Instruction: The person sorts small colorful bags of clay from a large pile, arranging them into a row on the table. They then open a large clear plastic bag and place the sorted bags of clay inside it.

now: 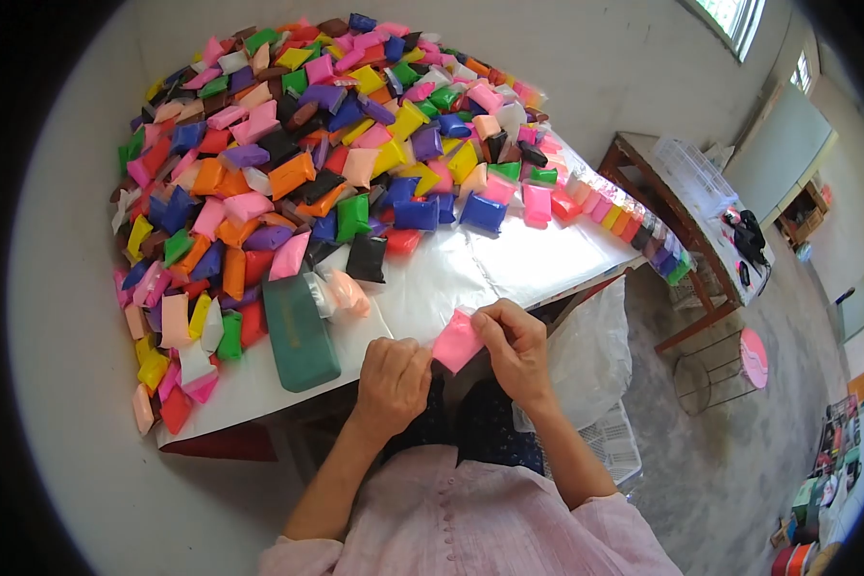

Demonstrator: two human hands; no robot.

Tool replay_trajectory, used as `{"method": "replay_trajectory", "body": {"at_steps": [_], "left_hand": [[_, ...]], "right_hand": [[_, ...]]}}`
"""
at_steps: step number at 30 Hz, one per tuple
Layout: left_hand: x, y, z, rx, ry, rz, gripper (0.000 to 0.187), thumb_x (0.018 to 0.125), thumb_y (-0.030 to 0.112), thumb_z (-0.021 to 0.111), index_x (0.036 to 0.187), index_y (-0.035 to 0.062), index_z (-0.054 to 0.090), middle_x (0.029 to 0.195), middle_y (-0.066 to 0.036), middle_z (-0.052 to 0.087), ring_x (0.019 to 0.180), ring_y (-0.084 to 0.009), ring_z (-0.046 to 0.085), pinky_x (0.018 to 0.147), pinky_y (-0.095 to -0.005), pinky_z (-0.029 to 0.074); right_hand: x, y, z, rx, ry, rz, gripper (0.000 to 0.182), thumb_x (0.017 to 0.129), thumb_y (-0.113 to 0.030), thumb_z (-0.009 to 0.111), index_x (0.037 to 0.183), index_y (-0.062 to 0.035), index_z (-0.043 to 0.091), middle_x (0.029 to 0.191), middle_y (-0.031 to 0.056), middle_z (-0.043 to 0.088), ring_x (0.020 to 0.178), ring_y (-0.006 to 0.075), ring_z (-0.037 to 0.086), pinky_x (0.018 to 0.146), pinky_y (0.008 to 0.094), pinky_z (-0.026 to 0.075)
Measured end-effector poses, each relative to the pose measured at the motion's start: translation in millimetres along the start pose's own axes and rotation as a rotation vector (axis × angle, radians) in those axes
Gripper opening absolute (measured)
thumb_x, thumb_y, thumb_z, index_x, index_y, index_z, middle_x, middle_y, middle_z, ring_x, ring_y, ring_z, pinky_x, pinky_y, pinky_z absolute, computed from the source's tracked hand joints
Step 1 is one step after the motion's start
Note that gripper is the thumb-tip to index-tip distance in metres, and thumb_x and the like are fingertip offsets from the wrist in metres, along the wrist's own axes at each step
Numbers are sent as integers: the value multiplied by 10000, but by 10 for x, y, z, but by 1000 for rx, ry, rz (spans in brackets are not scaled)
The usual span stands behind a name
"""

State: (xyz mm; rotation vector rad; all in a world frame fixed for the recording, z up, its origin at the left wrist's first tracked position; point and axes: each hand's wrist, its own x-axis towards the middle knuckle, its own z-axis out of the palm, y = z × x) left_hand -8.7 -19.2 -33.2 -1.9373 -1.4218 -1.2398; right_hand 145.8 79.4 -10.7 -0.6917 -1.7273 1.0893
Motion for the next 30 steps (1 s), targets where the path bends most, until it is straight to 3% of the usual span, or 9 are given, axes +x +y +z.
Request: {"method": "replay_trajectory", "body": {"at_steps": [8, 9, 12, 13, 16, 17, 20, 26, 30], "left_hand": [[-56, 76, -49, -124, 21, -165, 204, 773, -52, 646, 951, 3, 563, 899, -130, 549, 760, -282, 514, 679, -380, 441], [-50, 118, -74, -157, 14, -203, 203, 795, -43, 634, 977, 4, 556, 913, -126, 562, 764, -262, 519, 687, -366, 449], [-96, 328, -186, -850, 15, -772, 272, 879, 4, 580, 1141, -6, 507, 1002, -116, 595, 826, -173, 547, 729, -320, 476], [25, 393, -265, -1068, 73, -845, 369, 924, 33, 590, 1264, -14, 455, 993, -81, 614, 779, -97, 558, 667, -236, 471], [37, 465, -242, -1172, -104, -1083, 354, 965, 132, 600, 1266, -19, 490, 881, -46, 616, 667, -71, 538, 593, -211, 447], [-14, 457, -184, -1117, -136, -1117, 280, 997, 232, 580, 1147, -5, 572, 771, -7, 591, 590, -46, 496, 526, -195, 408], [-99, 488, -140, -1002, -58, -1060, 248, 1010, 252, 556, 1032, 14, 620, 727, 12, 564, 577, -37, 476, 508, -201, 388], [-207, 557, -56, -797, -21, -967, 212, 1032, 225, 512, 981, 44, 609, 727, 35, 545, 576, -14, 430, 502, -181, 350], [-191, 593, -90, -875, -12, -1041, 211, 1029, 216, 512, 958, 40, 604, 712, 37, 533, 583, -14, 434, 503, -187, 348]], "right_hand": [[-59, 0, 23, 410, -43, 304, 184, 938, -79, 585, 780, 10, 615, 653, -74, 486, 611, 16, 391, 546, 197, 300], [-71, 1, 23, 333, -35, 218, 190, 943, -77, 580, 775, 7, 612, 662, -74, 488, 613, 19, 393, 548, 196, 300], [-129, 9, 13, 134, -23, 9, 200, 958, -80, 572, 776, -3, 606, 691, -72, 497, 619, 26, 397, 555, 192, 302], [-141, 13, 10, 94, -27, -35, 198, 964, -88, 574, 787, -6, 607, 702, -70, 502, 621, 27, 398, 555, 192, 303], [-248, -6, 53, 208, -98, 23, 179, 963, -133, 612, 856, 9, 622, 717, -51, 532, 626, 32, 437, 555, 206, 346], [-288, -19, 74, 285, -129, 73, 186, 960, -151, 631, 884, 18, 630, 719, -43, 545, 628, 33, 456, 554, 213, 368], [-422, -36, 87, 412, -250, 273, 193, 963, -183, 639, 978, 10, 633, 742, -39, 554, 641, 26, 468, 564, 199, 383], [-553, 26, 39, 547, -293, 338, 205, 960, -71, 566, 1138, 16, 618, 827, 11, 586, 666, 49, 500, 590, 195, 421], [-629, 148, -15, 812, -285, 414, 278, 947, 3, 494, 1206, 29, 591, 871, 53, 610, 682, 71, 533, 597, 197, 438]]}}
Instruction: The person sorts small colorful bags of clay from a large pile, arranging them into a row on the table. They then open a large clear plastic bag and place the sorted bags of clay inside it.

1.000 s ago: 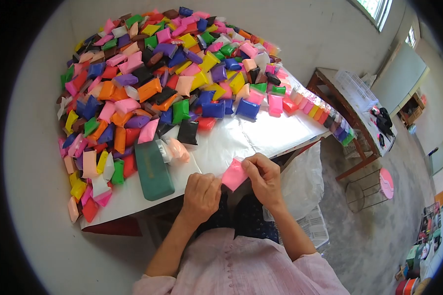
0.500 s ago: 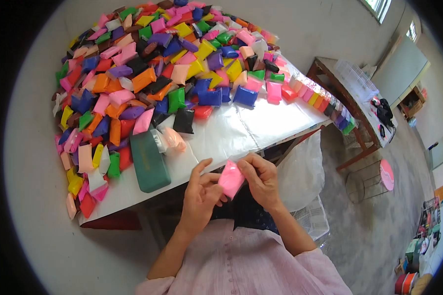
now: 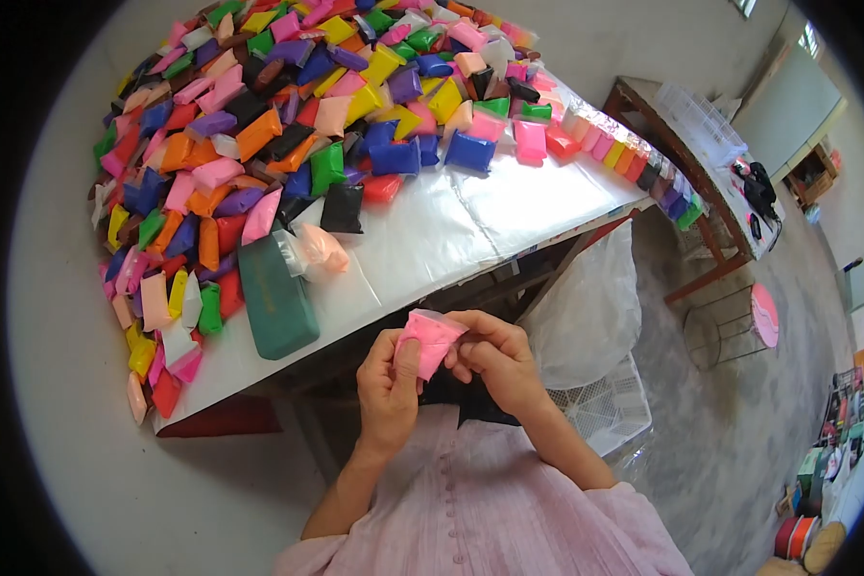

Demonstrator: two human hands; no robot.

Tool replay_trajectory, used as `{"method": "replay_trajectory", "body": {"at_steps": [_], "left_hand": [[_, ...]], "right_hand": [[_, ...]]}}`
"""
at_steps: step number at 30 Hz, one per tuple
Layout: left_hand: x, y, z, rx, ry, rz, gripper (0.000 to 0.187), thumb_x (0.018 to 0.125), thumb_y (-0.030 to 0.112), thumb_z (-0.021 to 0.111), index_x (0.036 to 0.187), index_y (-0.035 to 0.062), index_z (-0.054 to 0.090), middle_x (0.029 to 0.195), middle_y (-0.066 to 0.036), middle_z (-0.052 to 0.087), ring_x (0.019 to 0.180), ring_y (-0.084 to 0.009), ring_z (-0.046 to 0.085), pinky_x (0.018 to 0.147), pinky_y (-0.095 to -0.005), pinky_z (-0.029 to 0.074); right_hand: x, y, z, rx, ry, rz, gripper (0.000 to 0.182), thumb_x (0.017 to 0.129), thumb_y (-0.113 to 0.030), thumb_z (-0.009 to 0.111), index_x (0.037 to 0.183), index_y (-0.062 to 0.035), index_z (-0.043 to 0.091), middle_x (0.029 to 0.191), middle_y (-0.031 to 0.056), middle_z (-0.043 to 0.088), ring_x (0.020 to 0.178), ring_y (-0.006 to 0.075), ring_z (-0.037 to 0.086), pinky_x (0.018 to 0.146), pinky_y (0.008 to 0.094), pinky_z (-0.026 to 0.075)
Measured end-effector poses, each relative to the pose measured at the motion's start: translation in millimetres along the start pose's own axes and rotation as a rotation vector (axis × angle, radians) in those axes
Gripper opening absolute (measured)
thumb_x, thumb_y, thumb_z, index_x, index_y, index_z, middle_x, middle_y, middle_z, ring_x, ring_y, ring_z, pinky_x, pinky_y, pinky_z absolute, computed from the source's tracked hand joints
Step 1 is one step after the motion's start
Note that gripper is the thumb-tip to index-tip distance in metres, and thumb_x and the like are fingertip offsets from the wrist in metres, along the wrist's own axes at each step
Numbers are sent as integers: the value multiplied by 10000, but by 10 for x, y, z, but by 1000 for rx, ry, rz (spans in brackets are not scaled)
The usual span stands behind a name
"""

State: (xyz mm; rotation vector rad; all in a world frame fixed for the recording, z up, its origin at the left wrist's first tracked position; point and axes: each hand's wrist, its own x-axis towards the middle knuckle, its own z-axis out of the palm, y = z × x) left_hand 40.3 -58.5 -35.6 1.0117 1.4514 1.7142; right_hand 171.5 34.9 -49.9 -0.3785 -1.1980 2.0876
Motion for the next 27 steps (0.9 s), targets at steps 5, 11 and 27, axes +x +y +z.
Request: {"method": "replay_trajectory", "body": {"at_steps": [5, 11, 27], "left_hand": [[-26, 5, 36, 80, 24, -26, 201, 1016, 197, 530, 939, 24, 597, 673, 23, 516, 600, -34, 447, 518, -217, 365], [-43, -146, 76, 246, 17, 89, 200, 1027, 213, 514, 979, 40, 603, 719, 42, 525, 586, -12, 419, 503, -192, 336], [-165, -295, 108, 249, 64, 55, 154, 989, 158, 557, 970, 10, 593, 731, -29, 569, 635, -84, 489, 562, -261, 417]], "right_hand": [[-38, -98, 93, -141, 110, 39, 249, 932, -16, 560, 1171, 44, 597, 883, 53, 618, 702, 76, 554, 584, 205, 447], [17, 146, 107, -653, 213, -320, 124, 921, -50, 609, 1006, 38, 625, 785, 64, 554, 655, 116, 545, 541, 264, 422], [-64, 107, -27, -200, 213, 141, 238, 970, -178, 521, 966, -1, 680, 639, -1, 588, 521, 26, 479, 463, 186, 360]]}}
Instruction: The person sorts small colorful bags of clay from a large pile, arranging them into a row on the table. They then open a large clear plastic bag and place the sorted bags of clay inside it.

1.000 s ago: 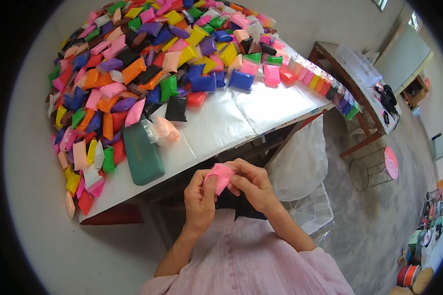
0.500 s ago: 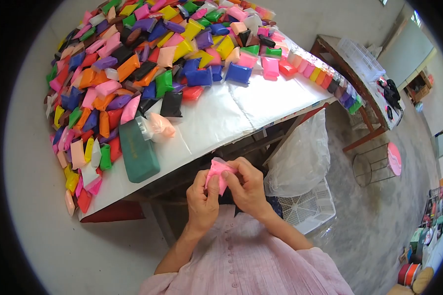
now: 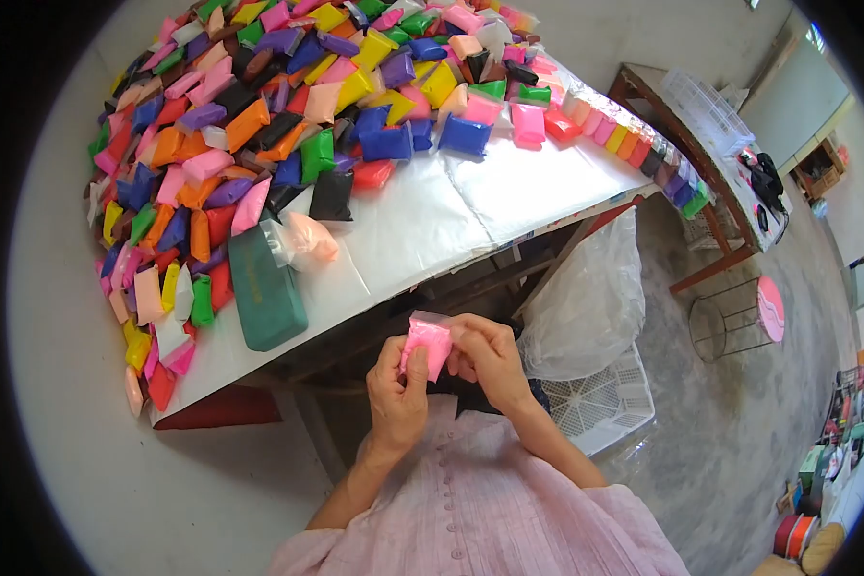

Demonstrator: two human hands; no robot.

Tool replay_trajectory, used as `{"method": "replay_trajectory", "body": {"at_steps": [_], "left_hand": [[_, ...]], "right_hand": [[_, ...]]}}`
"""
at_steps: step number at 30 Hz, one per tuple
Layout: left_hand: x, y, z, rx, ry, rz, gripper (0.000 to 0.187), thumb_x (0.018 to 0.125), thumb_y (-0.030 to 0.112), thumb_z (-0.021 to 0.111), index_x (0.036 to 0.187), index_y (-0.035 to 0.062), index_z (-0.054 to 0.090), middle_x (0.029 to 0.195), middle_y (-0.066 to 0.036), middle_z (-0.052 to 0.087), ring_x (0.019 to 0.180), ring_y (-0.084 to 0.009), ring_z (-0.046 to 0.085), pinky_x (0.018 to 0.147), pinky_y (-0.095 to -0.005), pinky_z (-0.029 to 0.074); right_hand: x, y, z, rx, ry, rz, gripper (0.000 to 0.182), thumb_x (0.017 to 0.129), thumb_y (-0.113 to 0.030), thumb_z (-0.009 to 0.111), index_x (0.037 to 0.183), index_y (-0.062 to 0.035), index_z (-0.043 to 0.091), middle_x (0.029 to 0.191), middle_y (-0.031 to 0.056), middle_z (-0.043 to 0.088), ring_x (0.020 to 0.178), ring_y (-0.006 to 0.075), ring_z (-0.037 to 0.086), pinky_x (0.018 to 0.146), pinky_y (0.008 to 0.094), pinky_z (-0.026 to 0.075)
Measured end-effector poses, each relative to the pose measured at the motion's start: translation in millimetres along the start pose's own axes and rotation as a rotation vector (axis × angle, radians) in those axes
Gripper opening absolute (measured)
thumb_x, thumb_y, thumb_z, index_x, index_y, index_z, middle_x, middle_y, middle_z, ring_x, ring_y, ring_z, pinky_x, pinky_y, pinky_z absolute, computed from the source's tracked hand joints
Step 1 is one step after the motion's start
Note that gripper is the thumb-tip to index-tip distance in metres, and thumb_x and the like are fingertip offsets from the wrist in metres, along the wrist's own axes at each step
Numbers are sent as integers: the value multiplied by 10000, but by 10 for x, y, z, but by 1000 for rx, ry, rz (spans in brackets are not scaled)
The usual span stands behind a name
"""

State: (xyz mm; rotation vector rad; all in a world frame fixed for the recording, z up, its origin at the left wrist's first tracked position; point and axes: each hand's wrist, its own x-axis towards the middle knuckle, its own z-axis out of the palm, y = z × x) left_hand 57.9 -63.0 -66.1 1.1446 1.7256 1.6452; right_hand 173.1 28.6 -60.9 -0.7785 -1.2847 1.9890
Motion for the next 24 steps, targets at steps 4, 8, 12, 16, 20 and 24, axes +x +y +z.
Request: {"method": "replay_trajectory", "body": {"at_steps": [4, 8, 12, 16, 20, 24], "left_hand": [[2, 45, -8, 188, -15, 174, 137, 982, 146, 564, 983, 17, 609, 750, -33, 584, 628, -96, 519, 557, -255, 425], [-9, -2, -16, 277, -35, 291, 128, 954, 118, 577, 1005, 4, 607, 788, -163, 628, 637, -303, 621, 574, -343, 486], [-44, -15, 16, 186, -39, 165, 146, 975, 144, 567, 997, 9, 618, 760, -58, 598, 635, -115, 521, 567, -260, 433], [-38, 18, -16, 56, -31, 1, 153, 976, 144, 562, 993, 3, 619, 743, -53, 598, 651, -94, 517, 574, -272, 435], [-3, 12, -52, 66, -41, -20, 172, 978, 160, 564, 981, -2, 623, 722, -40, 579, 648, -84, 480, 575, -262, 413], [5, -23, -31, 62, -42, 28, 172, 976, 165, 570, 992, 2, 619, 714, -65, 581, 621, -106, 494, 561, -282, 418]], "right_hand": [[20, 4, 28, -314, 44, -166, 180, 890, -118, 587, 905, 39, 676, 675, 36, 632, 572, 55, 546, 502, 220, 430], [48, -3, 39, -546, 65, -236, 124, 837, -32, 574, 833, 50, 667, 701, 43, 654, 592, 71, 579, 523, 236, 466], [28, -17, 46, -740, 103, -408, 173, 790, 47, 488, 799, 50, 660, 684, 46, 657, 558, 83, 579, 517, 236, 467], [23, -60, -152, -328, -34, -10, 253, 776, 78, 426, 859, 48, 664, 725, 74, 659, 619, 107, 635, 461, 255, 469], [0, -98, -258, -91, -113, 71, 227, 870, 7, 466, 1005, 48, 643, 877, 66, 672, 641, 84, 616, 490, 223, 456], [-28, -129, -115, -283, -27, -119, 169, 919, -105, 585, 995, 29, 654, 784, 53, 654, 639, 92, 584, 534, 222, 452]]}}
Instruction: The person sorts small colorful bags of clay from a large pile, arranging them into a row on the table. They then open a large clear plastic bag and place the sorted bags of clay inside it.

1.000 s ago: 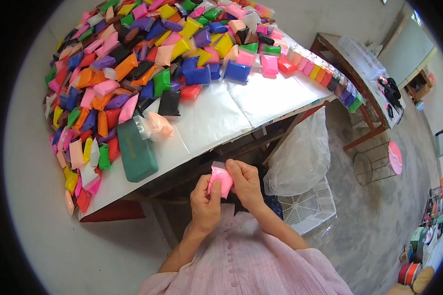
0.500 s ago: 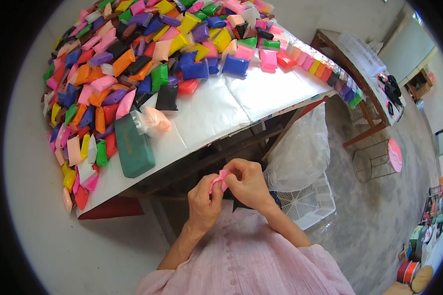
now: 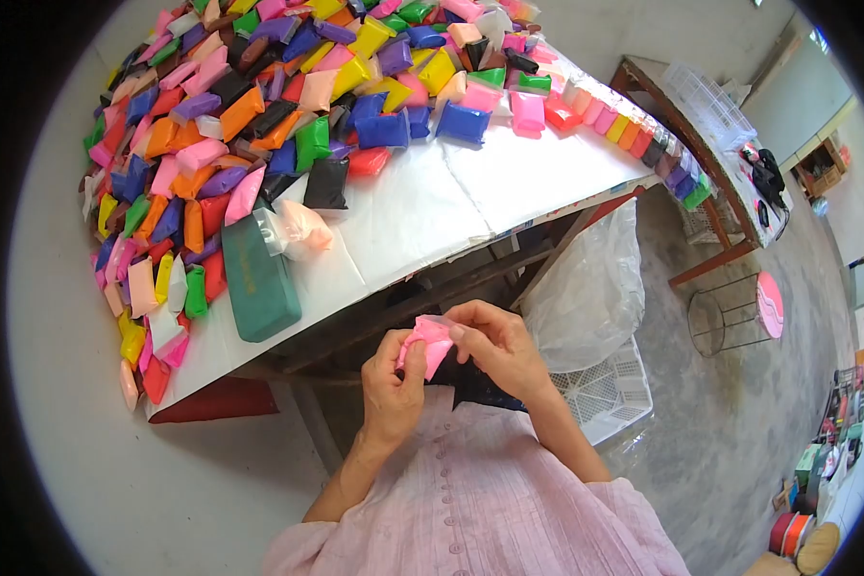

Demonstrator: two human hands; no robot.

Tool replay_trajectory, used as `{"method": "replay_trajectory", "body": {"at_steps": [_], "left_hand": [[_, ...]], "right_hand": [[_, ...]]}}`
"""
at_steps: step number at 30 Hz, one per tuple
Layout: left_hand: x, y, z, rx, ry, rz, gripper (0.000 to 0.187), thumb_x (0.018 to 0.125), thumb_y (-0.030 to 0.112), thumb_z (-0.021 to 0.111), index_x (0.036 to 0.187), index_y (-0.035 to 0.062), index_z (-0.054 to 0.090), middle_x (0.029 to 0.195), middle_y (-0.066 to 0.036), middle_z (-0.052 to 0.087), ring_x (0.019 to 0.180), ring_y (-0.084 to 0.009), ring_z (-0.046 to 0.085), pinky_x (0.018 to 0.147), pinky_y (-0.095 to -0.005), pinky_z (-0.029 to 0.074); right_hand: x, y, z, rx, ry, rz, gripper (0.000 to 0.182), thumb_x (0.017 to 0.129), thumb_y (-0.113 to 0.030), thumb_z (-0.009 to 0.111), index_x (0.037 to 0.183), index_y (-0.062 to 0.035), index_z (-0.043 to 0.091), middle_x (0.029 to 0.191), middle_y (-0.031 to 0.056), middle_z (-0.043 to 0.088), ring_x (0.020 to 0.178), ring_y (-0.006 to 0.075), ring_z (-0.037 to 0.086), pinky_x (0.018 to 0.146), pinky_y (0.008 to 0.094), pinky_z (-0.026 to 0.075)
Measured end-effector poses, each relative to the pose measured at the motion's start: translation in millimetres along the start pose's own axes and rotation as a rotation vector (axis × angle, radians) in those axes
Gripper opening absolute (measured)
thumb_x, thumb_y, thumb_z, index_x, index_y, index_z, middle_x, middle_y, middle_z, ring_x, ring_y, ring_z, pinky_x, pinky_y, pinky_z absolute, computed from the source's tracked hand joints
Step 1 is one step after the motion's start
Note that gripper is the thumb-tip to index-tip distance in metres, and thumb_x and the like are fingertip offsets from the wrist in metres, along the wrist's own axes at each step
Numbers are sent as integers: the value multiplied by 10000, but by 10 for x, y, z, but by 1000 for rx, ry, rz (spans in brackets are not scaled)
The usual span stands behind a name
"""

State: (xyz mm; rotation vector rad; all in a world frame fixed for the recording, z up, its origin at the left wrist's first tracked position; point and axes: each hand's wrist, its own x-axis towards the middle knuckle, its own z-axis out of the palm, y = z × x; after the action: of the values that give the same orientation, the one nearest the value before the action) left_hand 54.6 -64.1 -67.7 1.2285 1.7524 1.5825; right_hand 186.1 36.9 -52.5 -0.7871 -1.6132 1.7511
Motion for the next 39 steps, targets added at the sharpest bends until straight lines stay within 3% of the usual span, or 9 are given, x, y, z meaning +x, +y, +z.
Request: {"method": "replay_trajectory", "body": {"at_steps": [6, 13, 18, 22, 25, 29, 31, 34, 39], "left_hand": [[-30, -18, -9, 93, -41, 15, 174, 975, 174, 565, 1017, 10, 608, 731, -127, 598, 600, -181, 547, 570, -315, 450], [-71, 36, -30, 8, -73, 9, 155, 974, 163, 566, 989, 15, 611, 724, -100, 590, 624, -147, 548, 575, -300, 445], [-57, 74, -73, 24, -94, -47, 114, 951, 132, 578, 972, 25, 614, 741, -126, 598, 636, -187, 593, 594, -319, 473], [-84, -4, -55, 200, -7, 264, 94, 915, 87, 598, 977, 15, 601, 793, -136, 599, 622, -267, 580, 594, -361, 488], [-104, 60, -155, 197, -22, 358, 102, 877, 48, 628, 964, 6, 595, 793, -154, 595, 640, -314, 590, 589, -381, 485], [-228, 514, -582, 140, 194, 317, 112, 900, 46, 596, 997, -9, 596, 800, -154, 589, 659, -334, 604, 585, -383, 488], [-322, 584, -868, 326, 499, 414, 146, 896, 41, 598, 1023, -30, 590, 747, -128, 578, 566, -237, 571, 508, -346, 447], [-396, 631, -1350, 239, 810, 128, 208, 1018, 166, 400, 1065, 18, 539, 786, -16, 524, 631, -81, 450, 551, -239, 363], [-349, 576, -2207, 225, 1169, 178, 143, 1018, 135, 438, 1046, 19, 517, 775, 0, 480, 664, -74, 433, 593, -234, 370]], "right_hand": [[51, 197, 218, -369, 234, -423, 242, 938, -170, 644, 814, 35, 610, 666, 101, 548, 593, 82, 513, 508, 297, 399], [89, 161, 163, 216, 137, 130, 419, 1017, -268, 533, 718, 15, 607, 574, -16, 526, 529, 47, 446, 460, 259, 343], [92, 88, 181, -203, 109, -147, 349, 921, -271, 648, 711, 6, 615, 596, 43, 554, 520, 112, 500, 478, 291, 380], [81, 29, 303, -454, 162, -219, 290, 876, -217, 690, 699, -3, 606, 571, 114, 511, 495, 136, 455, 479, 304, 372], [148, 201, 286, -147, 216, -50, 442, 1017, -234, 519, 635, -19, 465, 594, -61, 429, 567, 44, 348, 486, 270, 300], [169, 45, 321, 17, 200, -56, 416, 1018, -318, 524, 703, -56, 595, 583, -7, 531, 475, 48, 436, 428, 213, 305], [164, 43, 288, -94, 128, -90, 405, 1015, -312, 533, 720, -44, 606, 588, 5, 546, 478, 50, 449, 432, 211, 315], [145, 116, 231, -149, 44, -59, 381, 1010, -270, 547, 733, -17, 617, 608, 18, 574, 494, 51, 463, 450, 208, 335], [112, 312, 168, -167, -28, 30, 377, 999, -253, 570, 728, 2, 626, 602, 34, 594, 491, 56, 474, 449, 210, 342]]}}
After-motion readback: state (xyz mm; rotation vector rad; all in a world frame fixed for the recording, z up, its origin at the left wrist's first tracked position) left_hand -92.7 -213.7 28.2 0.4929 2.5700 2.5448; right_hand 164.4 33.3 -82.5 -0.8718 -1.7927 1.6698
